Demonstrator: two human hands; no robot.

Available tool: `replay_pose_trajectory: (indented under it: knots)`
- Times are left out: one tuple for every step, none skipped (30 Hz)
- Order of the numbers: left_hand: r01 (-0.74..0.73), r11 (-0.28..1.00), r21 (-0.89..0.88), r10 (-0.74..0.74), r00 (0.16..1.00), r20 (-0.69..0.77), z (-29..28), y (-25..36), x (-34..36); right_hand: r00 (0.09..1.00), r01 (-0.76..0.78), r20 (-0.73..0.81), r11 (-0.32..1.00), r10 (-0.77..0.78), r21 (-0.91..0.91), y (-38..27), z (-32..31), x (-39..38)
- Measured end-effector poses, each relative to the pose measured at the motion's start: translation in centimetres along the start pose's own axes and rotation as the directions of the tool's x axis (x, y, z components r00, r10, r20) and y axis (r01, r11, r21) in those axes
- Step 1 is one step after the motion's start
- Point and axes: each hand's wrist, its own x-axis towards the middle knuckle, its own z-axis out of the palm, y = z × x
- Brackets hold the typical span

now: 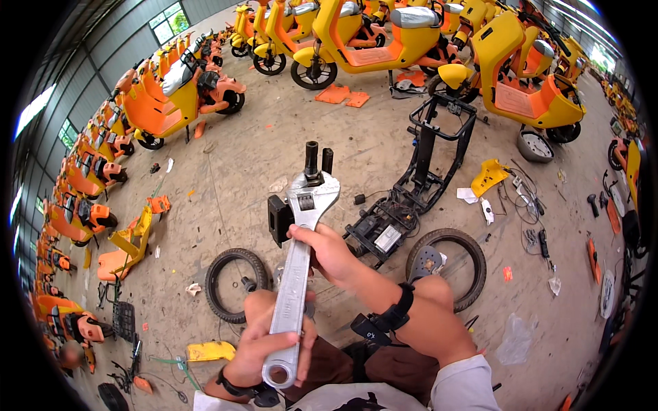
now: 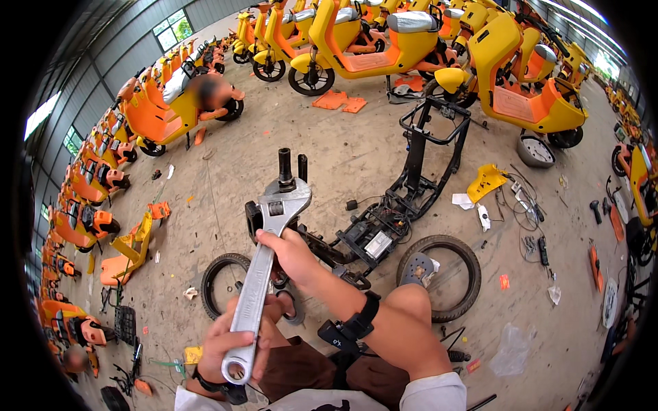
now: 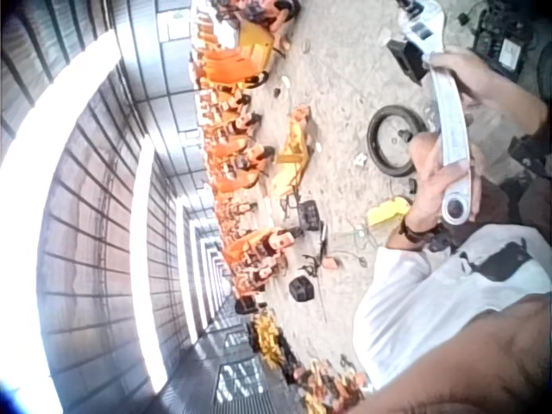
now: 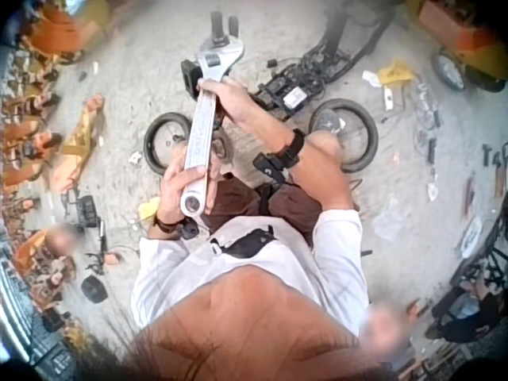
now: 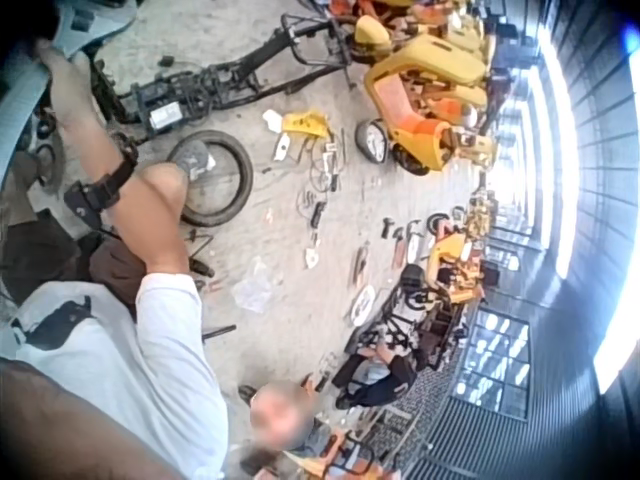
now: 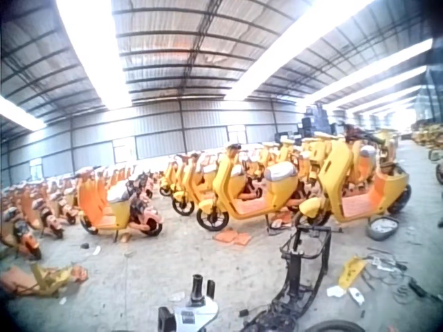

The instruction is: The person holds a motorcycle front fork assembly and uses an adjustable wrench to tighten a component on it while seated among rows of scooters.

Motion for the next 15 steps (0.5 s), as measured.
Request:
replay_pose_trajectory:
  knots:
    - [0.012, 1.000, -0.012, -0.012, 1.000, 0.005, 0.0, -0.4, 0.0, 0.997, 0.038, -0.068, 0.999, -0.038, 0.003, 0.5, 0.1, 0.1]
    - [0.061, 0.998, -0.018, -0.059, 0.996, 0.061, 0.2, -0.7, 0.3, 0.987, 0.079, -0.139, 0.997, -0.078, 0.004, 1.1, -0.2, 0.4]
    - [0.013, 0.999, -0.045, -0.008, 0.995, 0.100, 0.4, -1.5, 0.2, 0.977, 0.107, -0.188, 0.994, -0.104, 0.009, 1.9, 0.0, 0.8]
    - [0.009, 0.997, -0.079, 0.001, 0.992, 0.126, 0.8, -2.2, 0.6, 0.978, 0.130, -0.173, 0.991, -0.120, 0.043, 2.0, -0.4, 0.7]
    - [0.007, 0.994, -0.113, 0.010, 0.988, 0.154, 1.3, -3.0, 1.1, 0.981, 0.134, -0.147, 0.990, -0.125, 0.053, 1.7, -1.0, 0.5]
    - [-0.020, 0.989, -0.143, 0.040, 0.989, 0.144, 1.9, -3.9, 1.5, 0.988, 0.119, -0.110, 0.991, -0.112, 0.060, 1.2, -1.4, 0.2]
    - [-0.045, 0.983, -0.176, 0.069, 0.988, 0.136, 2.5, -4.9, 2.0, 0.992, 0.103, -0.077, 0.993, -0.098, 0.065, 0.8, -1.9, 0.0]
    - [-0.069, 0.975, -0.212, 0.099, 0.987, 0.130, 3.2, -5.6, 2.5, 0.993, 0.054, -0.104, 0.998, -0.051, 0.021, 0.3, -2.1, -0.1]
    - [-0.084, 0.974, -0.209, 0.110, 0.987, 0.116, 4.1, -6.0, 3.3, 1.000, 0.022, -0.019, 1.000, -0.021, 0.014, -0.7, -3.3, -0.5]
    - [-0.104, 0.983, -0.151, 0.123, 0.984, 0.125, 4.6, -6.6, 4.0, 1.000, -0.006, 0.016, 0.999, 0.005, 0.052, -0.8, -4.1, -0.4]
    - [-0.126, 0.988, -0.092, 0.137, 0.981, 0.134, 5.0, -7.1, 4.6, 0.998, -0.035, 0.053, 0.995, 0.030, 0.088, -0.9, -4.9, -0.3]
    - [-0.145, 0.988, -0.054, 0.152, 0.975, 0.159, 5.4, -7.2, 5.3, 0.992, -0.043, 0.121, 0.996, 0.034, 0.073, -1.6, -5.2, -0.5]
    - [-0.132, 0.991, -0.007, 0.131, 0.974, 0.184, 5.4, -7.5, 5.7, 0.985, -0.065, 0.165, 0.995, 0.052, 0.076, -1.8, -5.8, -0.3]
    - [-0.121, 0.992, -0.038, 0.127, 0.966, 0.224, 5.5, -7.5, 6.0, 0.984, -0.085, 0.165, 0.993, 0.071, 0.081, -2.1, -6.2, -0.2]
    - [-0.111, 0.992, -0.067, 0.125, 0.957, 0.262, 5.6, -7.4, 6.2, 0.982, -0.105, 0.167, 0.991, 0.090, 0.085, -2.4, -6.4, -0.1]
